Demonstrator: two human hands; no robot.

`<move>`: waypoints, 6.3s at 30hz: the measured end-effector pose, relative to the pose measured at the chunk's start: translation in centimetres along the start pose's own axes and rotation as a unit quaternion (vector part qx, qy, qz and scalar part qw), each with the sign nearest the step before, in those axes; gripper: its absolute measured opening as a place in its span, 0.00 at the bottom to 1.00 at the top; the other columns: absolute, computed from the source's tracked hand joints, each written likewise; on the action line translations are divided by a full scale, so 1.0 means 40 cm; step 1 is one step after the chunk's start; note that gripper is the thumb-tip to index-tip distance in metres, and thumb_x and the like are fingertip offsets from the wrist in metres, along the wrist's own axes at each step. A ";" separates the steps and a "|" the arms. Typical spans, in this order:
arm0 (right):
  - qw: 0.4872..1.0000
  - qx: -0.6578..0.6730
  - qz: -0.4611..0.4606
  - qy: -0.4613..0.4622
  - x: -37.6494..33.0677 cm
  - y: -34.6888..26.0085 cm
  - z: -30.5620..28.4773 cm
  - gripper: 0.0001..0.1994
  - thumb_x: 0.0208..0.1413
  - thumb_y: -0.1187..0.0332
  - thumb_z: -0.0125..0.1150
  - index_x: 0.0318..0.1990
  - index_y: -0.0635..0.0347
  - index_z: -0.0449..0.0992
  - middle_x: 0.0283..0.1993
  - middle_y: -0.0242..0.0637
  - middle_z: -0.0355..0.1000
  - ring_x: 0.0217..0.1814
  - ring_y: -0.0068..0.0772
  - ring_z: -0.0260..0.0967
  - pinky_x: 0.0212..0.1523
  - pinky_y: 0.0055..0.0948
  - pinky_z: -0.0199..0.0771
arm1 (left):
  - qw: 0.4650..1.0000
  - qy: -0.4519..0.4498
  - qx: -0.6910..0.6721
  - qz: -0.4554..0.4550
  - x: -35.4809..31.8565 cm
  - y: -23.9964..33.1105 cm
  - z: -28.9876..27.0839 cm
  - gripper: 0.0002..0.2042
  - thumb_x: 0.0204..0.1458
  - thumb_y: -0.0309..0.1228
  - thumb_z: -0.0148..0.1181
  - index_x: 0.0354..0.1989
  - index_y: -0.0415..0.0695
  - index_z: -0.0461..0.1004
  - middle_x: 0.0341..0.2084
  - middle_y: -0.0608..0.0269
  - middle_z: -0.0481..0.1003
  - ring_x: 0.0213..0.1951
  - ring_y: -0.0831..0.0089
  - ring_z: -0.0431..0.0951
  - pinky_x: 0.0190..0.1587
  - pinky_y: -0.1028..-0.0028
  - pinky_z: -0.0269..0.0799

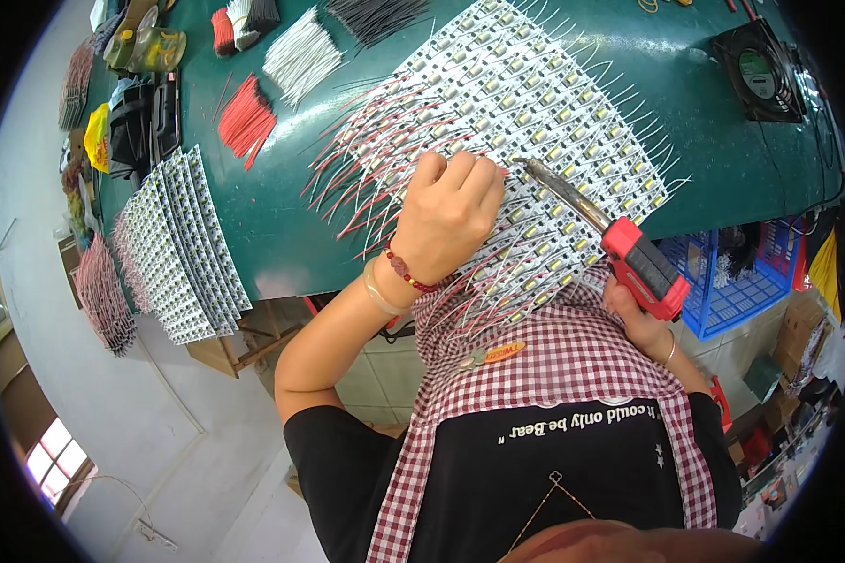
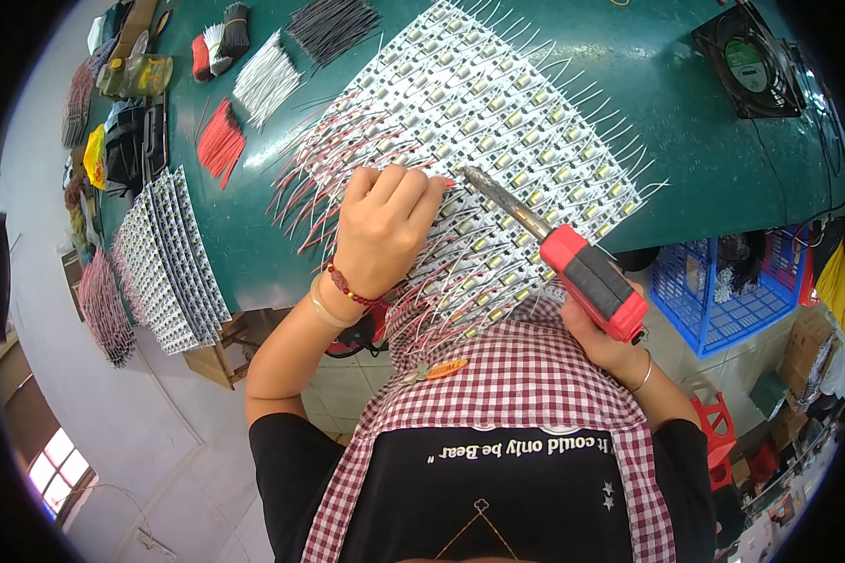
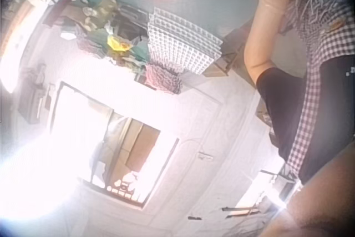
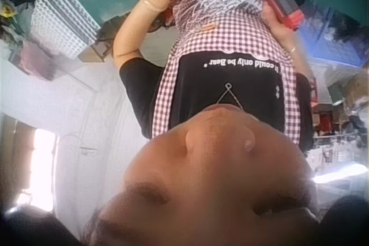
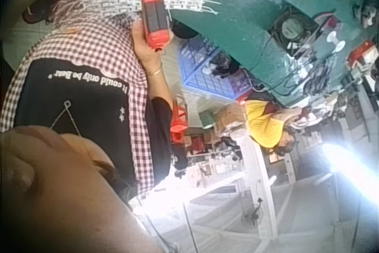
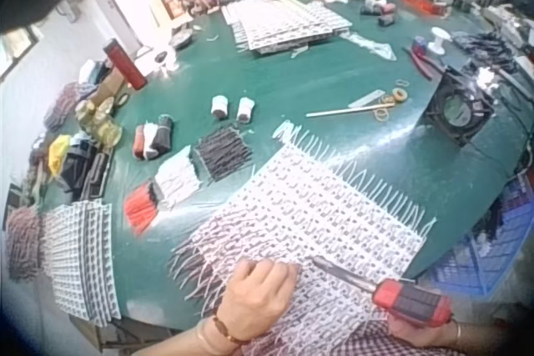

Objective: The person uses a soldering iron to attach white and red wires to a large LED panel. They repeatedly pick up wires from piles on the table, place them onto the panel, and solder them in place. The person also uses a wooden stick to adjust the wires on the panel.

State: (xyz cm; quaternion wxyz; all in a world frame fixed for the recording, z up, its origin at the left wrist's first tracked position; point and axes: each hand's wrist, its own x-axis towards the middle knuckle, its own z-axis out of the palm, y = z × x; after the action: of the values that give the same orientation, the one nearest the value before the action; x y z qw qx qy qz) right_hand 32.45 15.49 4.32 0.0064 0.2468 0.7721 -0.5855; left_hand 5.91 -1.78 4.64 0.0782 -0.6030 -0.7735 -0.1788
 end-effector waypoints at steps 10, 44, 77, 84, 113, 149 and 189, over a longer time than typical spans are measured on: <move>0.999 0.009 -0.040 -0.021 0.009 -0.021 -0.001 0.18 0.64 0.58 0.53 0.49 0.65 0.67 0.24 0.32 0.64 0.25 0.21 0.60 0.29 0.24 0.63 | 0.998 0.000 0.008 -0.055 -0.015 -0.005 -0.036 0.04 0.46 0.26 0.59 0.31 0.43 0.75 0.25 0.66 0.66 0.32 0.70 0.68 0.37 0.69 0.60; 0.997 0.071 0.017 -0.037 0.073 -0.074 0.024 0.15 0.65 0.59 0.51 0.40 0.65 0.69 0.23 0.34 0.65 0.23 0.22 0.60 0.27 0.23 0.61 | 0.978 0.053 -0.075 -0.185 -0.024 -0.012 0.037 0.07 0.43 0.21 0.58 0.31 0.46 0.73 0.28 0.65 0.69 0.32 0.66 0.69 0.37 0.67 0.60; 0.998 0.039 0.020 -0.040 0.076 -0.073 0.028 0.11 0.64 0.68 0.50 0.30 0.63 0.68 0.24 0.32 0.65 0.25 0.21 0.61 0.29 0.23 0.62 | 0.978 0.079 -0.084 -0.176 -0.026 -0.007 0.052 0.10 0.42 0.19 0.57 0.34 0.45 0.76 0.29 0.64 0.69 0.34 0.67 0.70 0.38 0.68 0.60; 0.997 0.072 -0.004 -0.018 0.079 -0.100 0.028 0.09 0.63 0.69 0.51 0.31 0.64 0.69 0.24 0.34 0.66 0.24 0.22 0.62 0.27 0.23 0.63 | 0.978 0.081 -0.079 -0.177 -0.026 -0.004 0.051 0.10 0.42 0.19 0.57 0.34 0.45 0.76 0.30 0.64 0.69 0.34 0.67 0.70 0.38 0.67 0.61; 0.994 0.099 0.016 -0.045 -0.059 0.009 -0.017 0.20 0.64 0.60 0.52 0.56 0.66 0.63 0.25 0.34 0.65 0.26 0.23 0.62 0.30 0.25 0.64 | 0.987 0.056 -0.114 -0.103 -0.039 0.061 0.030 0.10 0.43 0.21 0.56 0.35 0.42 0.77 0.24 0.64 0.62 0.29 0.68 0.64 0.35 0.68 0.58; 0.998 0.047 0.012 -0.036 -0.041 -0.004 -0.009 0.17 0.63 0.57 0.51 0.31 0.65 0.69 0.25 0.34 0.68 0.25 0.21 0.63 0.28 0.22 0.63 | 0.987 0.048 -0.140 -0.067 -0.030 0.040 0.034 0.07 0.45 0.23 0.59 0.34 0.39 0.76 0.25 0.63 0.63 0.30 0.66 0.65 0.34 0.68 0.59; 0.997 0.067 0.023 -0.023 -0.039 -0.022 -0.008 0.14 0.63 0.60 0.52 0.36 0.65 0.69 0.25 0.35 0.66 0.25 0.22 0.63 0.28 0.23 0.63 | 0.987 0.056 -0.127 -0.076 -0.035 0.044 0.047 0.08 0.43 0.22 0.56 0.33 0.41 0.76 0.25 0.63 0.63 0.30 0.67 0.65 0.34 0.68 0.58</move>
State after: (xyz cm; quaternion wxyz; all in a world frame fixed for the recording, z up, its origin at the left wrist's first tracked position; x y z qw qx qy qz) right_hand 33.56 15.02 5.66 0.0209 0.2512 0.7247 -0.6413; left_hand 8.14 -1.99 2.74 0.0309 -0.5368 -0.7824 -0.3143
